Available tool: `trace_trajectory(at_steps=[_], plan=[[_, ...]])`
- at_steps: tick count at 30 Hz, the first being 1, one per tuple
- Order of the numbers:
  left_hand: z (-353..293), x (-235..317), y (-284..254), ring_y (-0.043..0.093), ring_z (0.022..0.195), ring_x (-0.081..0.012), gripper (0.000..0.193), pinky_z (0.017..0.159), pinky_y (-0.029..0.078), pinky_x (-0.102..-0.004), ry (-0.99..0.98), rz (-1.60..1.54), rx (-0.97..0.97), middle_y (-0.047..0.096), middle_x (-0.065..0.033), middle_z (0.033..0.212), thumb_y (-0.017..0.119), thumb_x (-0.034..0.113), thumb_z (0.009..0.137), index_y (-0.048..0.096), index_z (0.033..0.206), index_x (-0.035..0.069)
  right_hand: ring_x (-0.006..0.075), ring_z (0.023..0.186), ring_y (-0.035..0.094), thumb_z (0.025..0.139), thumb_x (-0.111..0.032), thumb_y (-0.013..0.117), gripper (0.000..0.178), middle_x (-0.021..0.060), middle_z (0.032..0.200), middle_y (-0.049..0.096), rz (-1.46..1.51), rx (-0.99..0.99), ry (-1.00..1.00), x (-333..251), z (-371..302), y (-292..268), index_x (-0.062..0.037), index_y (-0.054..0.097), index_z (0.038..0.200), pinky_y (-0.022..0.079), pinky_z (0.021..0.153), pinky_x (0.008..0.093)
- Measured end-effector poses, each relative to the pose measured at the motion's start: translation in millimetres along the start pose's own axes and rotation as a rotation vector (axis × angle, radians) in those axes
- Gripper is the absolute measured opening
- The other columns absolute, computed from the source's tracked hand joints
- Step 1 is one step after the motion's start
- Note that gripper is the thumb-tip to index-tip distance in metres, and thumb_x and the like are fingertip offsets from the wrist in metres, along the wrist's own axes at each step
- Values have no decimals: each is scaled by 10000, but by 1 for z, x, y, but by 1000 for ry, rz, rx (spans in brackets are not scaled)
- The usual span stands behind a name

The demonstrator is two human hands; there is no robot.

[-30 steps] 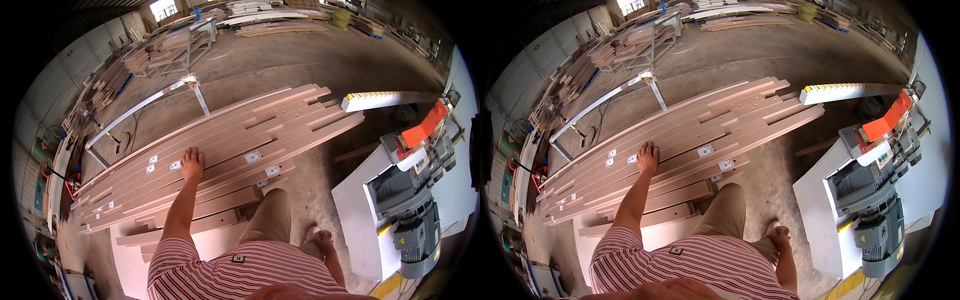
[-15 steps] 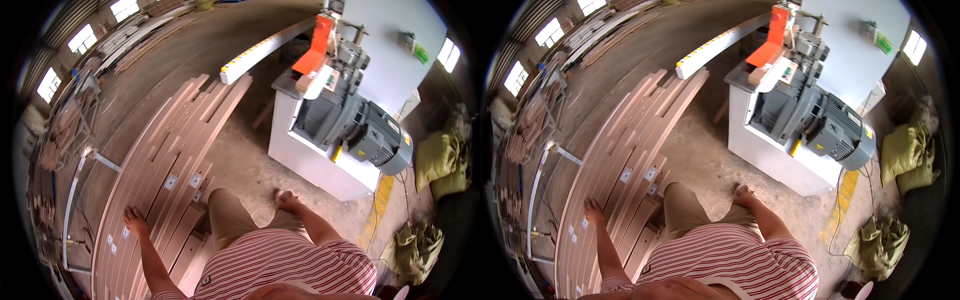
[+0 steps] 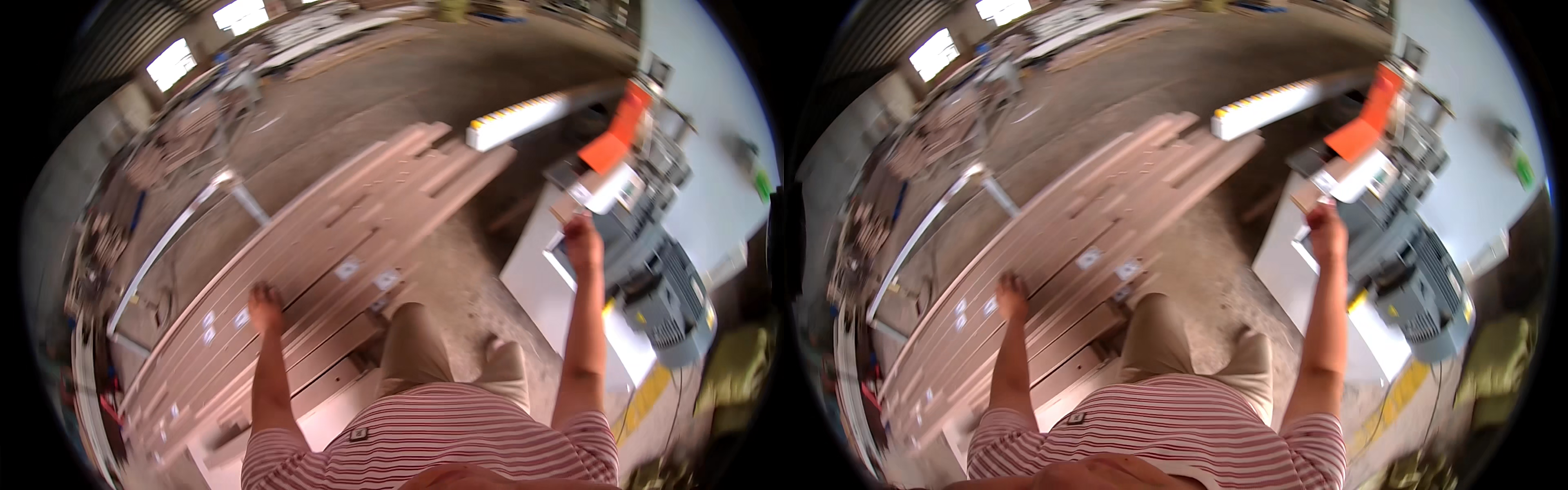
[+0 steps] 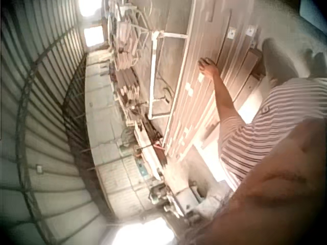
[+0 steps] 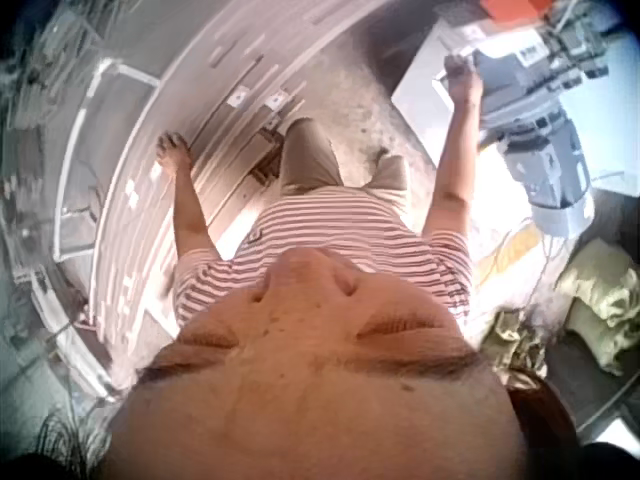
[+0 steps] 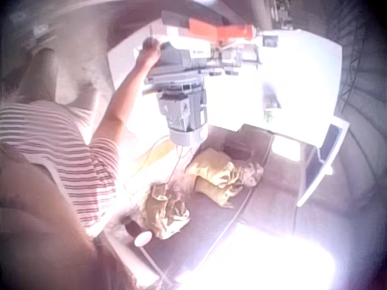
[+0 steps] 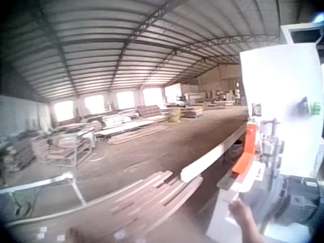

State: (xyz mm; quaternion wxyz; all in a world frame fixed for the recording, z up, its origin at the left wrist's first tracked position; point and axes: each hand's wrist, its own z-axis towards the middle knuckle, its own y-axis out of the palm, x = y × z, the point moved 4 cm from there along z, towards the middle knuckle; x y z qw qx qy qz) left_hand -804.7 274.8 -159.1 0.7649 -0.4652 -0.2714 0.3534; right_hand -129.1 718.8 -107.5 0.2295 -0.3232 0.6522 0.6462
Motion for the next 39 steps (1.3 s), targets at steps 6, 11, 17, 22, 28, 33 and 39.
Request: trace_trajectory(at_steps=[6, 11, 17, 22, 28, 33, 39], plan=[[-7, 14, -27, 394, 1336, -283, 486, 1092, 322, -440, -122, -10, -21, 461, -81, 1421, 483, 407, 952, 499, 1359, 142, 138, 639, 608, 945, -172, 585, 175, 37, 745, 621, -399, 38, 67, -9, -5, 29, -18, 630, 876, 528, 584, 244], [-6, 12, -20, 392, 1339, -281, 495, 1102, 303, -432, -105, 16, -22, 457, -94, 1424, 477, 406, 952, 489, 1372, 143, 140, 606, 607, 935, -170, 612, 163, 50, 742, 610, -412, 12, 167, 9, -41, 49, -9, 595, 919, 539, 565, 248], [-5, 78, -5, 428, 1305, -324, 489, 1079, 332, -432, -131, -226, -283, 481, -133, 1391, 509, 391, 944, 501, 1344, 110, 160, 649, 626, 907, -187, 648, 172, 59, 783, 626, -371, -29, 255, 36, -81, 61, -28, 593, 938, 555, 588, 278], [-65, 279, -110, 524, 1183, -377, 479, 990, 431, -419, 559, -977, -605, 530, -223, 1275, 590, 360, 931, 515, 1285, 47, 175, 684, 650, 883, -158, 664, 151, 76, 784, 634, -315, -66, 307, 54, -120, 88, -48, 563, 875, 597, 635, 302], [-126, 393, -208, 459, 1257, -417, 798, 1023, 400, -464, 1080, -681, -334, 357, -264, 1447, 701, 413, 836, 336, 1438, 38, 187, 720, 678, 893, -126, 643, 162, 98, 827, 650, -269, -164, 439, 79, -161, 122, -8, 574, 981, 604, 662, 305], [-134, 397, -197, 581, 1075, -387, 894, 849, 501, -461, 1003, -541, -529, 513, -265, 1216, 738, 368, 778, 273, 1442, -8, 182, 746, 679, 901, -140, 654, 226, 102, 872, 663, -207, -276, 496, 101, -191, 136, 0, 571, 1057, 594, 713, 302], [-134, 338, -193, 646, 860, -341, 715, 672, 535, -447, 951, -511, -535, 574, -209, 1026, 709, 276, 814, 339, 1360, -1, 132, 837, 644, 910, -241, 665, 265, 40, 909, 664, -255, -221, 434, 105, -178, 149, -33, 598, 1061, 547, 754, 278]])
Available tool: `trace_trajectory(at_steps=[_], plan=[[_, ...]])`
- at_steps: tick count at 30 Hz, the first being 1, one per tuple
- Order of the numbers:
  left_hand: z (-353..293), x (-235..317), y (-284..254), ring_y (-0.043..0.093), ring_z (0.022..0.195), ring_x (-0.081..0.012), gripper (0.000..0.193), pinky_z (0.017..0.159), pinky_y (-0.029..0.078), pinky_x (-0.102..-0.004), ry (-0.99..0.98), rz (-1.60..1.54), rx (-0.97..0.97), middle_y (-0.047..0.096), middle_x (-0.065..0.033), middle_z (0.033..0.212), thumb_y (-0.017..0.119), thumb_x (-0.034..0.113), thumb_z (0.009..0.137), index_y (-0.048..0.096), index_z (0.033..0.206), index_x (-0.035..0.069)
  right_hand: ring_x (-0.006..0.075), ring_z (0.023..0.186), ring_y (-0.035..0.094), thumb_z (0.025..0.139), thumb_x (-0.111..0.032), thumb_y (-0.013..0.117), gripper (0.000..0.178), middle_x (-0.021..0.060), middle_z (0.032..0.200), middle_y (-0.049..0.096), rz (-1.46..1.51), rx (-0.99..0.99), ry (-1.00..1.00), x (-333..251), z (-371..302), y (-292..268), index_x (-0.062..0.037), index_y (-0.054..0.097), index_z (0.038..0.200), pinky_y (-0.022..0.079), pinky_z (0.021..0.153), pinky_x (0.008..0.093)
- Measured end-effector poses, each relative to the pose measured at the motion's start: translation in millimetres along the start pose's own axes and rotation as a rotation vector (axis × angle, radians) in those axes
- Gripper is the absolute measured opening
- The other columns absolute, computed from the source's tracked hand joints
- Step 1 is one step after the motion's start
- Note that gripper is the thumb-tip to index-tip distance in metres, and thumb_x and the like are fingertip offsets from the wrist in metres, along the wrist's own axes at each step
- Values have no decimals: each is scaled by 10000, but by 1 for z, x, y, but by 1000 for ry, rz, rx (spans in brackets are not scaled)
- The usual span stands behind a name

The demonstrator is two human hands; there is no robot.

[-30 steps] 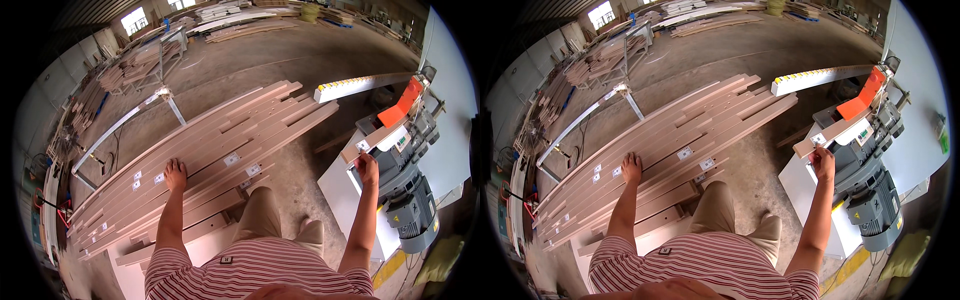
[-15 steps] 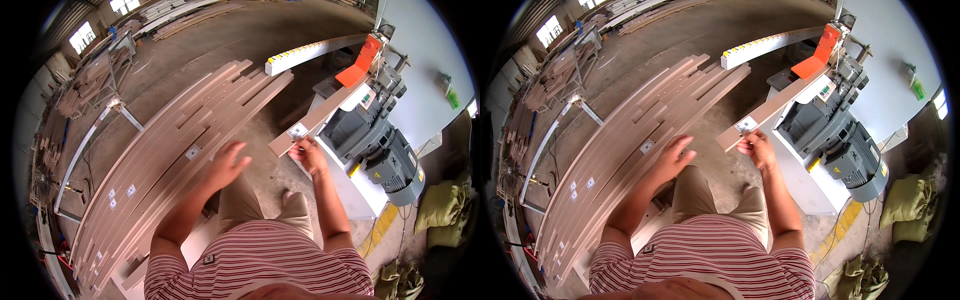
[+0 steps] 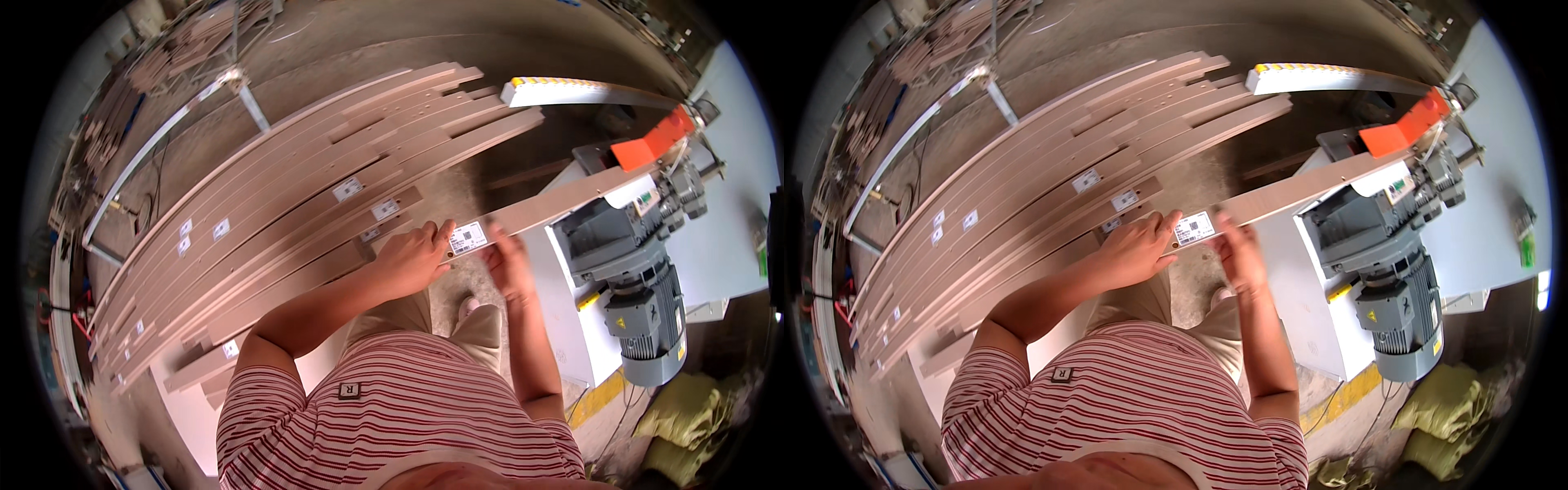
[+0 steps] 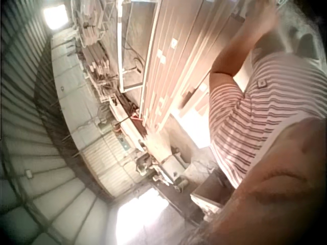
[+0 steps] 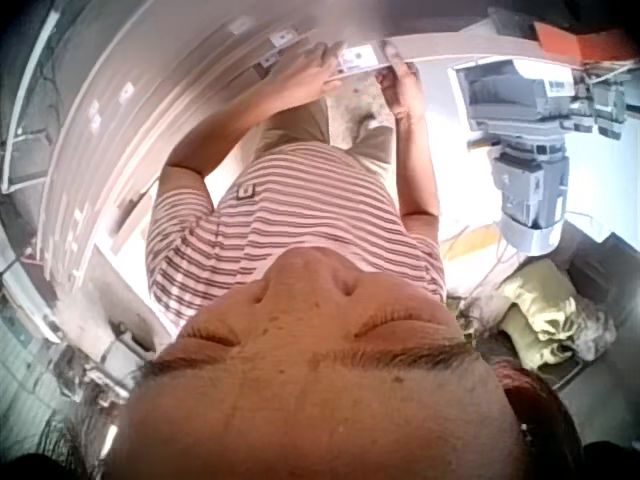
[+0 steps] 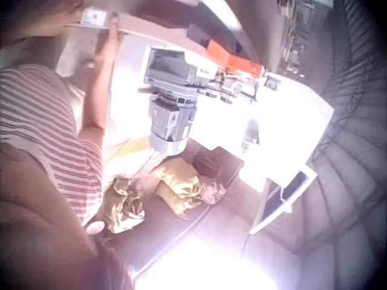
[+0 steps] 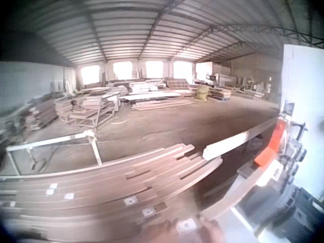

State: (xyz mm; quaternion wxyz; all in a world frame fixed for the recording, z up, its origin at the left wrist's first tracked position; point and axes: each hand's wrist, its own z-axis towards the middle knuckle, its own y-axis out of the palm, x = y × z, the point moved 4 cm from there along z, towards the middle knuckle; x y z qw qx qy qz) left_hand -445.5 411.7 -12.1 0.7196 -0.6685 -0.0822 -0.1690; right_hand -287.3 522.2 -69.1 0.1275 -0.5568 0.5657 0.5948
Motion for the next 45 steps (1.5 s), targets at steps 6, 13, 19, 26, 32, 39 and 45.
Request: trace_trajectory(at_steps=[6, 13, 19, 26, 32, 39, 45], plan=[[-92, -62, -27, 601, 967, -377, 660, 844, 487, -468, -200, -57, -164, 576, -202, 1046, 711, 227, 790, 381, 1321, 17, 167, 998, 634, 945, -245, 600, 280, 62, 1078, 668, 145, 75, -191, -44, 51, -73, -63, 608, 1157, 508, 892, 326], [-247, -145, -47, 566, 1091, -315, 547, 947, 427, -456, -760, 222, -239, 586, -155, 1150, 647, 82, 697, 503, 1223, 43, 187, 933, 658, 1001, -223, 500, 271, 83, 1051, 671, 83, 156, -154, -23, 74, -48, -38, 588, 1179, 558, 815, 330], [-252, -161, 4, 482, 1179, -330, 620, 1016, 377, -461, -706, 218, -86, 527, -164, 1205, 673, 68, 707, 476, 1295, 80, 237, 969, 665, 968, -267, 570, 334, 142, 1116, 647, -68, -376, 397, 131, 32, 71, -37, 557, 1210, 541, 847, 345], [-378, -217, 39, 160, 1436, -342, 865, 1140, 210, -551, -974, 508, 154, 166, -122, 1549, 703, 434, 801, 214, 1508, 330, 246, 965, 668, 975, -250, 543, 309, 165, 1071, 665, -530, -394, 467, 142, 19, 6, -9, 570, 1166, 526, 862, 340], [-393, -229, 58, 149, 1449, -340, 703, 1138, 188, -562, -1050, 463, 382, 137, -130, 1576, 620, 393, 884, 278, 1492, 310, 200, 897, 670, 974, -251, 538, 288, 124, 1045, 678, -598, -198, 463, 138, 13, -76, -27, 578, 1151, 518, 792, 302], [-369, -223, 35, 340, 1274, -372, 769, 1044, 255, -517, -938, 442, 398, 336, -130, 1439, 678, 287, 855, 250, 1490, 222, 192, 870, 675, 967, -241, 537, 269, 112, 1005, 685, -551, -73, 485, 158, 6, -139, -36, 582, 1135, 520, 752, 300], [-285, -260, 0, 376, 1282, -349, 576, 1041, 277, -501, -783, 530, 596, 368, -131, 1439, 550, 300, 945, 320, 1459, 180, 346, 888, 667, 825, -249, 661, 257, 171, 972, 689, -1555, 12, -261, 195, 2, -232, -70, 621, 1005, 532, 767, 425]])
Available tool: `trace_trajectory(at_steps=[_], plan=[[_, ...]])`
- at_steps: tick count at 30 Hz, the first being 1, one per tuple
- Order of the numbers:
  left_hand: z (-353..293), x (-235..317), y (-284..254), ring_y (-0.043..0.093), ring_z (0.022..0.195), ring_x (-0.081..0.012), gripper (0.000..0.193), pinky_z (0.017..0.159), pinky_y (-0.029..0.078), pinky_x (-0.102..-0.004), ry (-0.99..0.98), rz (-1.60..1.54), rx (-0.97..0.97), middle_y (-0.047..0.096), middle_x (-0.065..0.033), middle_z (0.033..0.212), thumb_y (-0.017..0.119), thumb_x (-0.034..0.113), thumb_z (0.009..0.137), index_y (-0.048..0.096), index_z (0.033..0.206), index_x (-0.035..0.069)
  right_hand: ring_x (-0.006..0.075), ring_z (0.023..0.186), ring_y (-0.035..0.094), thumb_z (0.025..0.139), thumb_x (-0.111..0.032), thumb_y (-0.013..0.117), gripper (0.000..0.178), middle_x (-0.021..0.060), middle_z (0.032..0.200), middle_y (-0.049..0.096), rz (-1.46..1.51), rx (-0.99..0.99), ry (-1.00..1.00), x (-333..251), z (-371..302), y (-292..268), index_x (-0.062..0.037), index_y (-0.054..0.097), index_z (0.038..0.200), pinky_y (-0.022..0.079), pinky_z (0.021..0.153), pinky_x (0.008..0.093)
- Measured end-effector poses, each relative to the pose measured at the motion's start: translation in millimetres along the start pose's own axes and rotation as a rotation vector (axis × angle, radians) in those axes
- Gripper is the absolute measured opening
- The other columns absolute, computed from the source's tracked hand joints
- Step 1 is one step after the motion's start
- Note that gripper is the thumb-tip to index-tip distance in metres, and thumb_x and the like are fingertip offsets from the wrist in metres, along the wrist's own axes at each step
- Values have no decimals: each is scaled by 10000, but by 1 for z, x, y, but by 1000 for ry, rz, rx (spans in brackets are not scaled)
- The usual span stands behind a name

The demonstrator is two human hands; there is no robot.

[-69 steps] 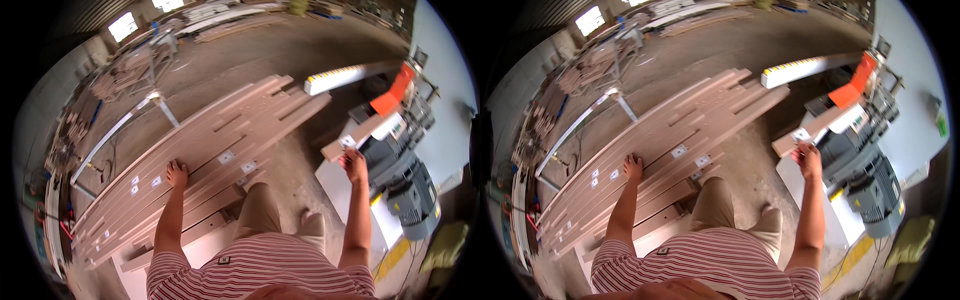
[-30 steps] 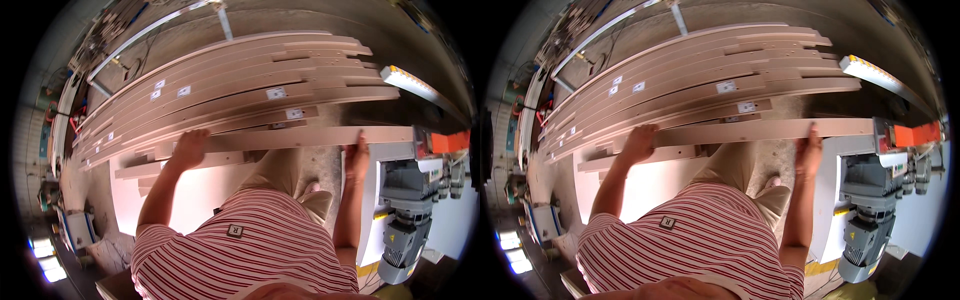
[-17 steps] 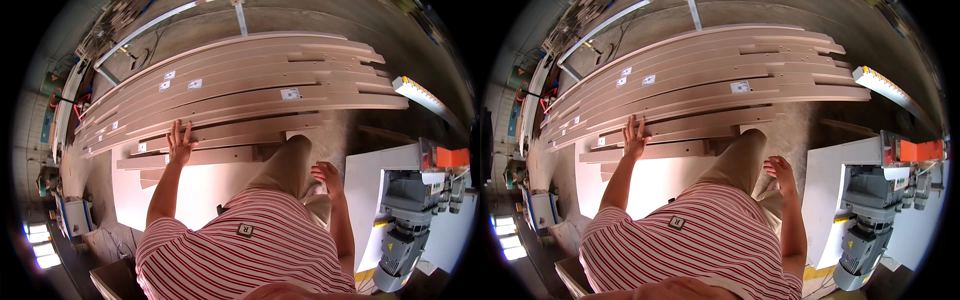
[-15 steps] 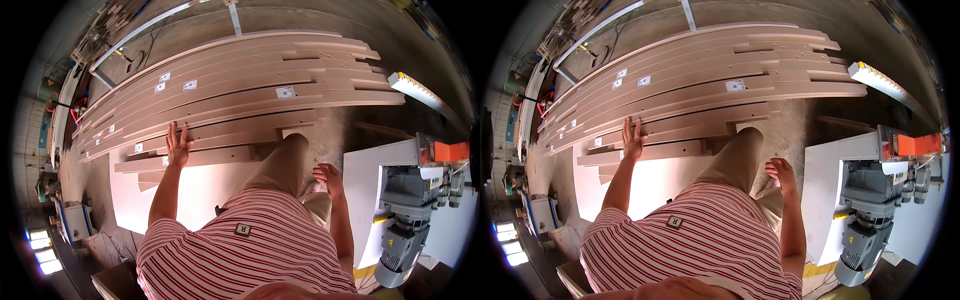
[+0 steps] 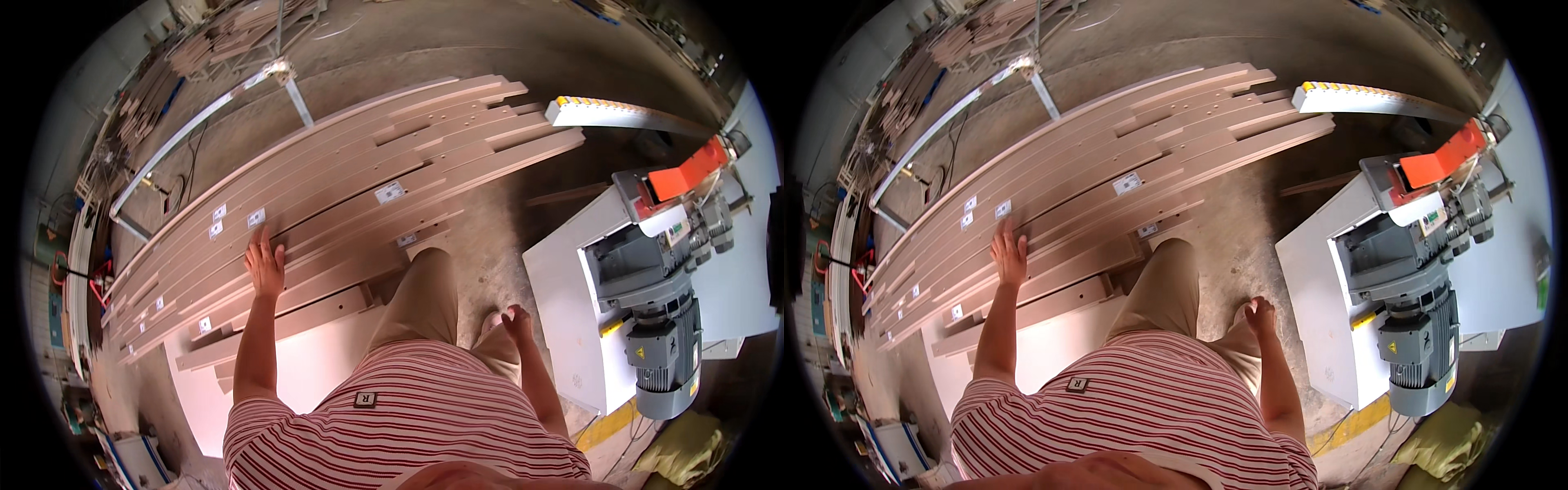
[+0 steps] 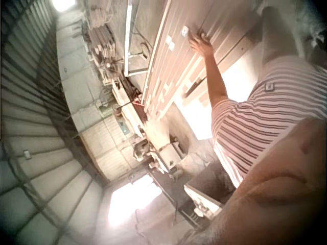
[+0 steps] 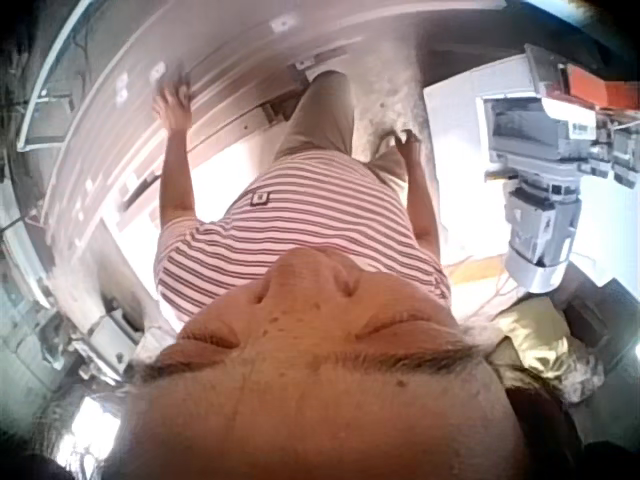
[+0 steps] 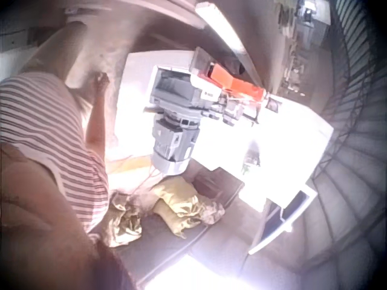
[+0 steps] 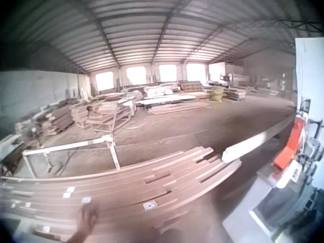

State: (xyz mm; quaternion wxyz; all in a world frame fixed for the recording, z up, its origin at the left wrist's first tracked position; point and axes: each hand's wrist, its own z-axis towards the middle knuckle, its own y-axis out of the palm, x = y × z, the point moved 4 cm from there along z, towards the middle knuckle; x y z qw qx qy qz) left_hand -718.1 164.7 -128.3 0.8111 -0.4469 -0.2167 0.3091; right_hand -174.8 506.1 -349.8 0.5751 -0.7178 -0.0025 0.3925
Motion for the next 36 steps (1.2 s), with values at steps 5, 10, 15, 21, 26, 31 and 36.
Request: trace_trajectory(at_steps=[5, 10, 15, 21, 26, 31, 36], plan=[[66, -17, 69, 189, 1456, -259, 598, 1170, 144, -474, -334, 104, -292, 213, -92, 1577, 318, 504, 1001, 255, 1511, 198, 381, 1114, 542, 770, -316, 643, 414, 166, 1158, 625, -7, -281, 365, 36, -44, 26, -109, 640, 1128, 434, 1000, 463], [96, -4, 88, 116, 1476, -251, 642, 1179, 124, -447, -310, 196, -402, 171, -94, 1593, 281, 558, 988, 217, 1529, 219, 399, 1251, 421, 773, -315, 638, 462, 166, 1327, 518, -2, -283, 364, 11, -59, 16, -160, 618, 1208, 385, 1049, 473], [105, 15, 87, 165, 1464, -247, 639, 1175, 147, -436, -267, 156, -332, 229, -70, 1577, 310, 574, 978, 286, 1509, 220, 422, 1381, 247, 736, -404, 634, 616, 139, 1480, 356, -25, -326, 466, 8, -60, 18, -188, 548, 1306, 286, 1115, 537], [103, 16, 84, 271, 1424, -250, 558, 1155, 226, -423, -181, 179, -267, 332, -69, 1532, 326, 504, 1003, 352, 1481, 219, 440, 1429, 142, 743, -460, 616, 769, 76, 1576, 179, -119, -516, 621, -13, -55, 3, -263, 384, 1449, 291, 1083, 621], [98, 1, 92, 312, 1406, -219, 536, 1138, 266, -430, -208, 209, -235, 349, -27, 1526, 333, 489, 1004, 380, 1468, 226, 450, 1365, 279, 761, -429, 611, 538, 98, 1496, 306, -37, -414, 614, -17, -57, -5, -288, 571, 1279, 316, 1078, 591], [100, 8, 86, 335, 1393, -214, 521, 1128, 284, -434, -229, 208, -255, 365, -13, 1517, 327, 474, 1009, 386, 1465, 230, 431, 1367, 287, 769, -422, 586, 505, 74, 1501, 307, -46, -406, 633, -9, -58, 2, -305, 586, 1260, 318, 1075, 589], [100, 7, 87, 361, 1376, -231, 501, 1110, 316, -440, -188, 165, -218, 387, -32, 1503, 340, 435, 1014, 405, 1455, 206, 437, 1370, 280, 777, -414, 561, 532, 76, 1514, 287, -70, -421, 641, -3, -57, 10, -326, 559, 1301, 319, 1078, 589]])
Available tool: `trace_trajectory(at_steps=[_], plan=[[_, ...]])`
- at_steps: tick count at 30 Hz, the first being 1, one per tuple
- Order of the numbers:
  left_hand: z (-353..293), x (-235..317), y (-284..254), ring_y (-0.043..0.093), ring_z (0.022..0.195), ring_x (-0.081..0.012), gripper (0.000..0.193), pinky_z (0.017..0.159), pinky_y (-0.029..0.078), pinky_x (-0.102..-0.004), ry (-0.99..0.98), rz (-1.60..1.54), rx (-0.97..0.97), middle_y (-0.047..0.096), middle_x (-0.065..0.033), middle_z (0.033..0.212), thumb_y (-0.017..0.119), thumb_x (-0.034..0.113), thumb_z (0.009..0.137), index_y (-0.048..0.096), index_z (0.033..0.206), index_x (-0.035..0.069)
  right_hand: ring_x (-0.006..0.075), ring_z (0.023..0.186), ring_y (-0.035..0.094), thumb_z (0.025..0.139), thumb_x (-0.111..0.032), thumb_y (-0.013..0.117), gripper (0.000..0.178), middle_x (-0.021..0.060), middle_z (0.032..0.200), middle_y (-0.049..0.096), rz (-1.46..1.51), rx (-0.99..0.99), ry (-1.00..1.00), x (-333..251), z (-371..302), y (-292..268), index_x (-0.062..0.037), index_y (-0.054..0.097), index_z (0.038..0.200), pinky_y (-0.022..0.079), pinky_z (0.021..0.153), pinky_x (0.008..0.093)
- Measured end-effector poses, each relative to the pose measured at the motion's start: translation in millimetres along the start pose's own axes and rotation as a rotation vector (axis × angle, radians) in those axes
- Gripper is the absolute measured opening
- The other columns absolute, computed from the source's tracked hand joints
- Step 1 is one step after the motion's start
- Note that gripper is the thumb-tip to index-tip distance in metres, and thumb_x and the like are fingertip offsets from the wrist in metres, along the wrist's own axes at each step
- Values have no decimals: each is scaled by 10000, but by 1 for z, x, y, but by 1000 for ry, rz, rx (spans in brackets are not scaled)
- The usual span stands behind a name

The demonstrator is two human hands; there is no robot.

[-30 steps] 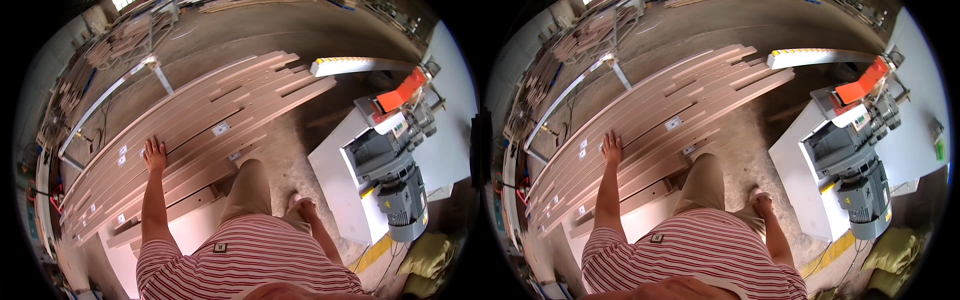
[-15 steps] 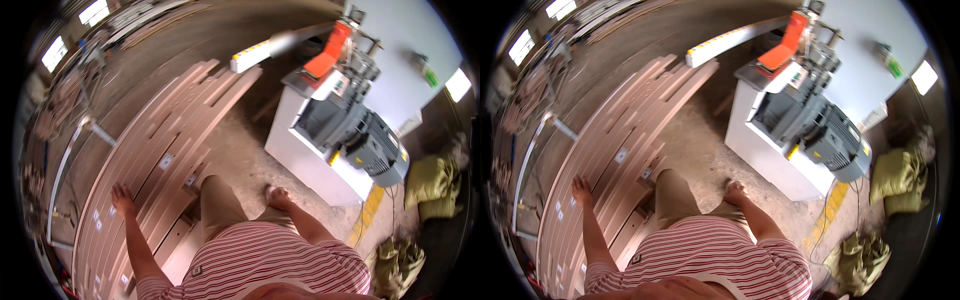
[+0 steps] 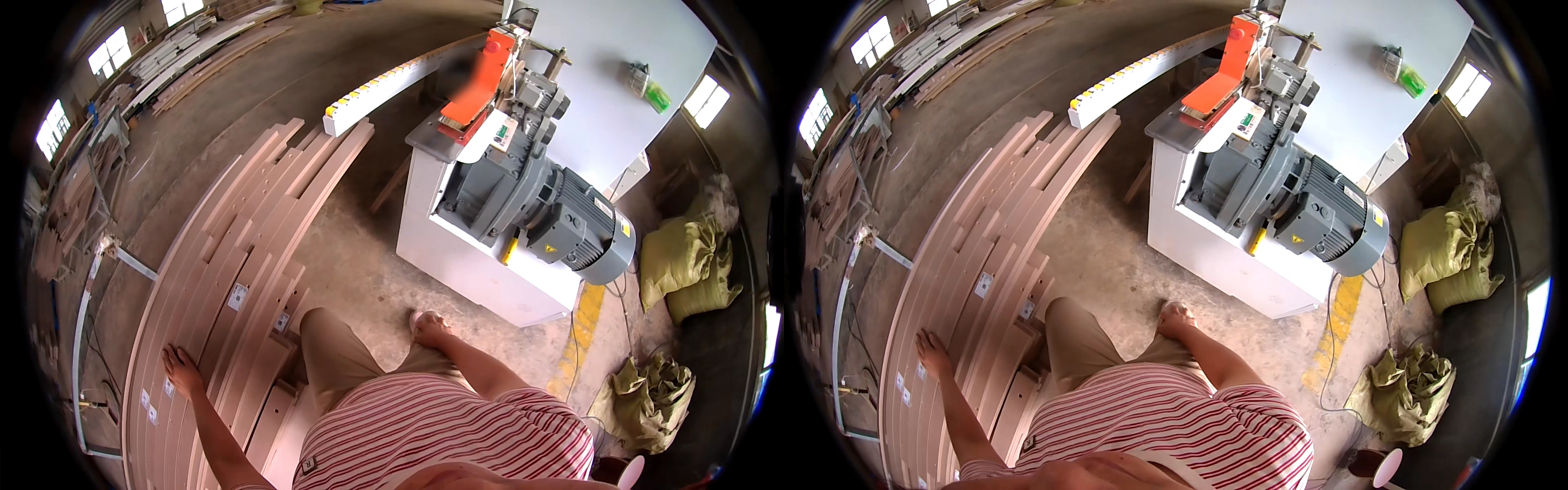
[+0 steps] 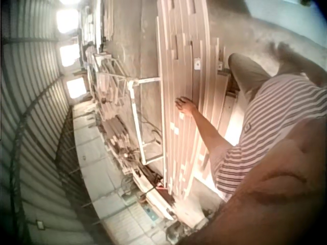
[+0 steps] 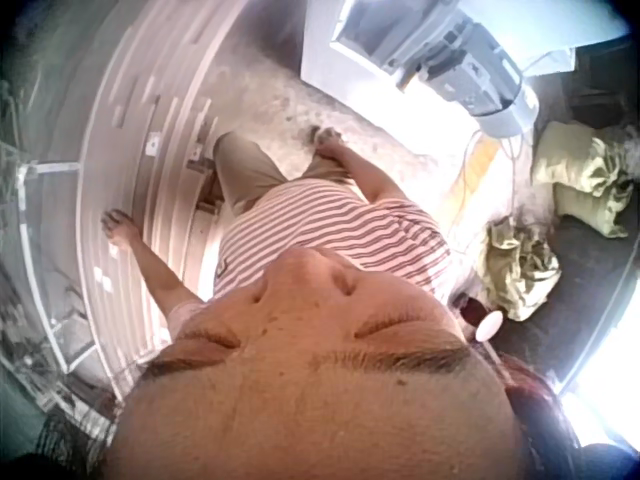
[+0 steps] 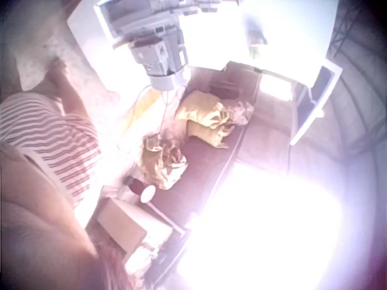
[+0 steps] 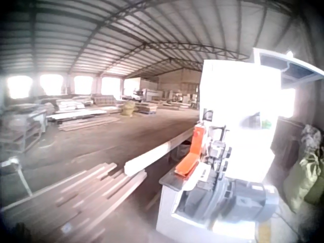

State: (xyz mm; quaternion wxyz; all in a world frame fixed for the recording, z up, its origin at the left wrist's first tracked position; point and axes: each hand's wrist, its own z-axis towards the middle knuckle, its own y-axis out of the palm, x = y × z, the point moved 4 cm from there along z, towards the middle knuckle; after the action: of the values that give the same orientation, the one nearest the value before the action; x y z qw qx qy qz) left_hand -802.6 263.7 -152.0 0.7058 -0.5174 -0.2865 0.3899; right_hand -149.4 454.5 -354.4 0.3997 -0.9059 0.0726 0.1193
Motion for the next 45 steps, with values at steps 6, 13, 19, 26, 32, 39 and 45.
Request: trace_trajectory(at_steps=[6, 13, 19, 26, 32, 39, 45], plan=[[-2, -2, 0, 379, 1361, -249, 489, 1108, 325, -424, 24, -41, 36, 408, -61, 1485, 373, 395, 1010, 418, 1446, 177, 435, 1359, 305, 812, -419, 534, 453, 79, 1488, 344, 8, 47, -12, -4, -6, -5, -323, 599, 1250, 316, 1066, 607], [-1, -4, 0, 384, 1350, -270, 484, 1104, 327, -426, 11, -44, 40, 421, -69, 1472, 378, 390, 1007, 431, 1435, 170, 434, 1363, 298, 807, -419, 558, 419, 62, 1499, 331, 31, 13, -11, -3, -1, -4, -351, 622, 1216, 316, 1069, 605], [0, -3, 2, 402, 1334, -278, 481, 1084, 350, -440, 9, -39, 38, 419, -58, 1472, 369, 396, 1007, 431, 1435, 185, 444, 1349, 310, 809, -430, 564, 400, 54, 1484, 352, 21, 60, -12, 4, 7, 6, -356, 639, 1195, 316, 1067, 608], [0, -4, 4, 406, 1331, -275, 482, 1079, 356, -444, 0, -21, 31, 420, -48, 1471, 368, 402, 1007, 431, 1435, 190, 443, 1348, 312, 812, -428, 561, 397, 57, 1478, 362, 29, 54, -12, 2, 5, 4, -347, 643, 1192, 303, 1068, 620], [-2, 4, -6, 383, 1349, -265, 493, 1106, 335, -434, -33, 2, -28, 391, -41, 1491, 340, 417, 1013, 408, 1450, 201, 433, 1362, 287, 818, -426, 557, 396, 54, 1481, 353, 46, 50, -4, 5, 11, 8, -336, 644, 1194, 286, 1070, 633], [-1, 5, -8, 365, 1361, -261, 503, 1118, 324, -433, -43, 8, -54, 375, -36, 1502, 324, 430, 1014, 391, 1460, 209, 429, 1362, 283, 818, -427, 560, 387, 45, 1482, 351, 49, 43, 5, 5, 11, 7, -346, 645, 1187, 290, 1066, 631], [-4, 4, -8, 393, 1343, -267, 492, 1085, 353, -446, -22, -29, -20, 403, -42, 1484, 352, 417, 1008, 420, 1442, 194, 427, 1362, 286, 816, -425, 565, 399, 46, 1479, 358, 25, 15, 21, -1, 6, 1, -357, 638, 1202, 305, 1076, 597]])
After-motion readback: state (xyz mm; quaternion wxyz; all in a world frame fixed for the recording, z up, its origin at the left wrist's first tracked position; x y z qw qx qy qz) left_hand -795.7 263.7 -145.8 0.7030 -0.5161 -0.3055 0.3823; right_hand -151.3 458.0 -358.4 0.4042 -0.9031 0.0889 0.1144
